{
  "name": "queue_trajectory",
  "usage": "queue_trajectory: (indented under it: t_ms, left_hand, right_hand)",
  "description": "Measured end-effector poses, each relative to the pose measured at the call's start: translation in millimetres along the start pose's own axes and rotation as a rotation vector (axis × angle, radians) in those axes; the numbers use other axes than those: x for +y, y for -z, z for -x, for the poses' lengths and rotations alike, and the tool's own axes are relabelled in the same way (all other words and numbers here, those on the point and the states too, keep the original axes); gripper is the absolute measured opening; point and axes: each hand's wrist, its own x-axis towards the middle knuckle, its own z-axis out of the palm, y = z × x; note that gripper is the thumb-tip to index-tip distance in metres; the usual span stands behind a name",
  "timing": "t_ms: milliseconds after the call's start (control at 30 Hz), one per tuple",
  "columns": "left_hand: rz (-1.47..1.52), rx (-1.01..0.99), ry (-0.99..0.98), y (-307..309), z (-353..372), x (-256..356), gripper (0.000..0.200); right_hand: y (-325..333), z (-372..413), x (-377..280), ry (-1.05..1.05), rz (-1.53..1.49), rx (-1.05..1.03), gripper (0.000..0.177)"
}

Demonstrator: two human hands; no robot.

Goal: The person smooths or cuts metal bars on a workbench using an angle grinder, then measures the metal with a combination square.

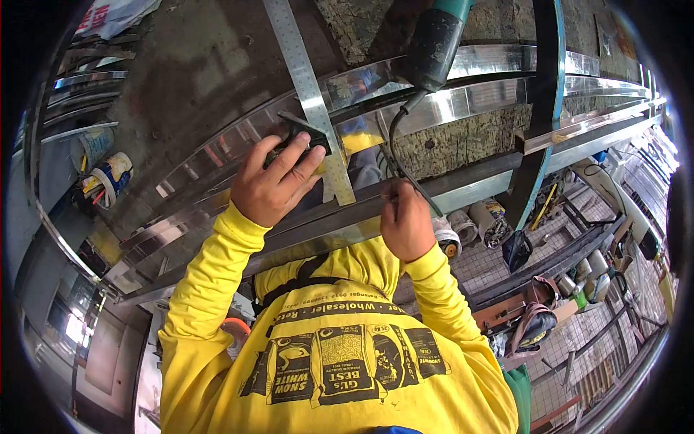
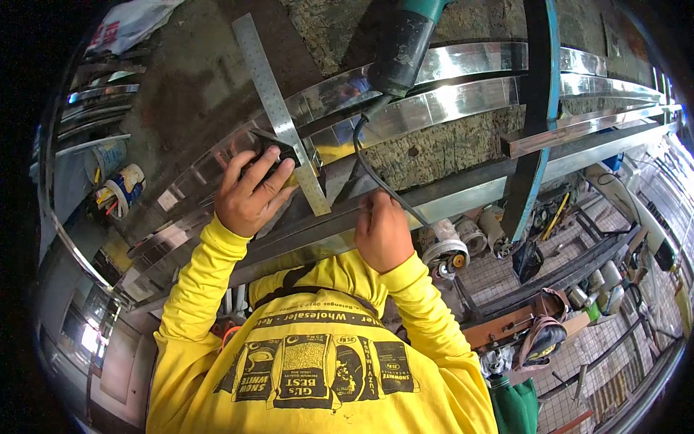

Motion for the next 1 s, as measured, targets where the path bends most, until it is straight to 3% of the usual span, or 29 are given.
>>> queue_trajectory:
  t_ms: [133, 233, 333, 433, 533, 733, 1000]
  left_hand:
    - [0.002, 0.006, -0.004, -1.7, 0.9, -0.6, 0.055]
    - [-0.004, 0.006, -0.005, -1.8, 1.0, -0.3, 0.055]
    - [-0.005, 0.001, -0.007, -0.8, -0.3, 0.2, 0.055]
    - [-0.003, -0.002, -0.005, -0.2, 0.2, 0.1, 0.055]
    - [-0.003, -0.008, 0.005, 1.4, -0.9, 1.1, 0.054]
    - [0.014, -0.023, 0.025, 2.1, 0.5, 1.7, 0.054]
    - [0.038, 0.003, 0.03, -0.2, 1.6, -0.3, 0.05]
  right_hand:
    - [10.1, 1.5, -4.0, -0.009, -0.06, -0.04, 0.013]
    - [9.6, 5.5, -4.9, -0.329, -0.47, -0.141, 0.013]
    - [12.0, -2.6, -21.2, -0.367, -0.79, -0.093, 0.015]
    - [4.9, -9.7, -29.8, -0.261, -0.871, -0.022, 0.018]
    - [-5.6, -16.5, -44.1, -0.324, -0.928, 0.028, 0.021]
    - [-26.2, -30.4, -49.6, -0.178, -0.768, 0.2, 0.018]
    - [-16.0, -38.1, -52.5, 0.077, -0.264, 0.163, 0.015]
